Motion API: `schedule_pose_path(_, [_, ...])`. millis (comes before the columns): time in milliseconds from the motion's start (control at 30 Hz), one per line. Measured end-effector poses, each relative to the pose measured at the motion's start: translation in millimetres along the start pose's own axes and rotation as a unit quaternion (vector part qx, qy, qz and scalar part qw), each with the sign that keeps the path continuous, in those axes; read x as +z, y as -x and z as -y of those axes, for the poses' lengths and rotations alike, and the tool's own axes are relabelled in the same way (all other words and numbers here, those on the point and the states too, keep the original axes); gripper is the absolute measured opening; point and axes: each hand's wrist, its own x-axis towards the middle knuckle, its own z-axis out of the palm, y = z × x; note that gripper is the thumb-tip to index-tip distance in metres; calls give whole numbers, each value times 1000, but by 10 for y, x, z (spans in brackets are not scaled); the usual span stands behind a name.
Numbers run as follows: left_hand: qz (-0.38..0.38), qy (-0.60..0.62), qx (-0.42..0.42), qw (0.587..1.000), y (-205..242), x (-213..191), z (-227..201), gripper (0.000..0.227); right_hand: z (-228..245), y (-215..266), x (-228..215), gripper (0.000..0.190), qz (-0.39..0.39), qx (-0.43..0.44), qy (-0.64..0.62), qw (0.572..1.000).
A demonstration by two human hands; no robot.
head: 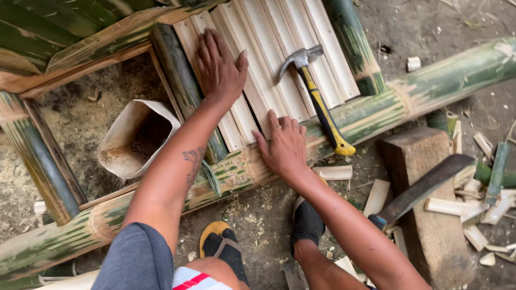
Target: The person splits bamboo strips using a machete and hammers them into a bamboo frame. They repeatedly pick up strips, split them, place them into the frame, and secure them with nails using a hammer.
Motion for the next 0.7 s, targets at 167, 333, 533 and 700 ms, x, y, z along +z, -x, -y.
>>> schedule_pose_path(167, [1, 3, 10, 1000, 41, 126, 77, 68, -11, -54, -12, 60, -41, -64, 6, 997])
schedule_pose_path(333, [-48, 15, -2, 999, -33, 183, 10, 63, 79, -166, -24, 59, 43, -8, -16, 999])
schedule_pose_path(533, [-49, 73, 14, 996, 34, 109, 92, 68, 199, -118, -245, 55, 62, 11, 16, 998])
schedule_pose_path(700, [-56, 119, 14, 991, 82, 116, 115, 63, 89, -28, -544, 68, 37, -26, -95, 994])
